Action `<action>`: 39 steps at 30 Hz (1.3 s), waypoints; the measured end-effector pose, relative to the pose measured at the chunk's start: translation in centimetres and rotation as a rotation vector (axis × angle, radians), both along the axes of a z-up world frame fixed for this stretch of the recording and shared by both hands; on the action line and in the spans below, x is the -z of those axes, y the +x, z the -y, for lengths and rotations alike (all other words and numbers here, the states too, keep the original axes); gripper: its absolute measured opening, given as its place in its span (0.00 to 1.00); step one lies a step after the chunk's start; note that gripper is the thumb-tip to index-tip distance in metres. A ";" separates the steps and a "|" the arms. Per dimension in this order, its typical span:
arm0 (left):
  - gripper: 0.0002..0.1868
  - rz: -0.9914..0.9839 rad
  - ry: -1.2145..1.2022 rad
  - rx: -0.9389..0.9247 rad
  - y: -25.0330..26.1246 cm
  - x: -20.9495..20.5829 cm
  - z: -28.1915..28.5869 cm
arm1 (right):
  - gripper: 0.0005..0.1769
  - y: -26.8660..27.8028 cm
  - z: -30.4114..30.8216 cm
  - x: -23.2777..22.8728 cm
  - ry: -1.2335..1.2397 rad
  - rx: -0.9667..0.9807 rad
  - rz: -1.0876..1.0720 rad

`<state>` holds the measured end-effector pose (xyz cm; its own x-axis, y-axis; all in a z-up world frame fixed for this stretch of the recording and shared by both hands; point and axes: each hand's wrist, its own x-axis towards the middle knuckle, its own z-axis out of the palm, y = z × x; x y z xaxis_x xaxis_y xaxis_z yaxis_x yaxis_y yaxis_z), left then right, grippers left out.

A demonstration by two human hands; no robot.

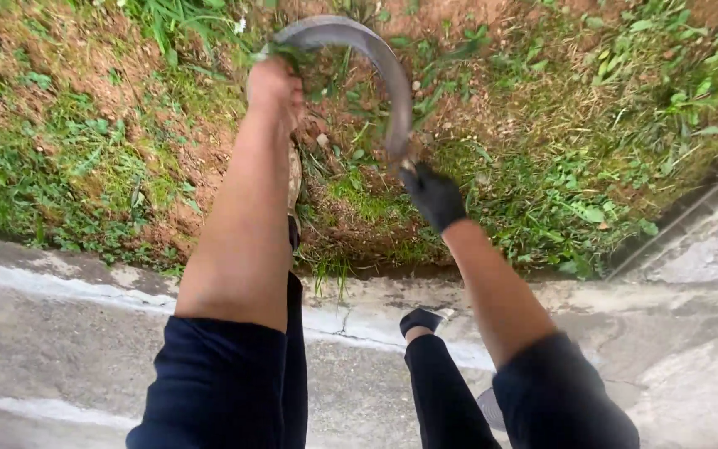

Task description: Using a sickle to cut grass and weeds along a concrete edge and pulling some out by hand

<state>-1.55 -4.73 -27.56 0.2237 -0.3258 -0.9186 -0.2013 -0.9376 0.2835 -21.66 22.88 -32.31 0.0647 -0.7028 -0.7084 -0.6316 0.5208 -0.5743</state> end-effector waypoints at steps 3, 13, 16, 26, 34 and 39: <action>0.20 0.001 -0.009 -0.231 -2.0 -5.6 -0.6 | 0.47 -3.2 -9.7 -2.6 0.182 0.059 -0.090; 0.59 0.153 -0.408 0.960 -11.6 -22.1 -13.5 | 0.16 -11.5 -18.4 -21.0 0.545 0.990 -0.187; 0.51 0.106 -0.379 1.092 -13.5 -25.5 -19.8 | 0.11 -11.5 -23.4 -18.2 0.385 1.197 -0.099; 0.42 0.091 -0.228 1.207 -16.9 -37.0 -27.3 | 0.18 -8.3 -24.0 -23.4 0.324 1.515 0.232; 0.33 0.034 -0.236 1.059 -21.6 -46.9 -25.7 | 0.17 -15.5 -18.2 -28.2 0.082 1.231 0.240; 0.32 0.016 -0.081 1.094 -25.0 -43.1 -22.0 | 0.22 -21.4 -11.2 -20.9 0.036 1.036 0.024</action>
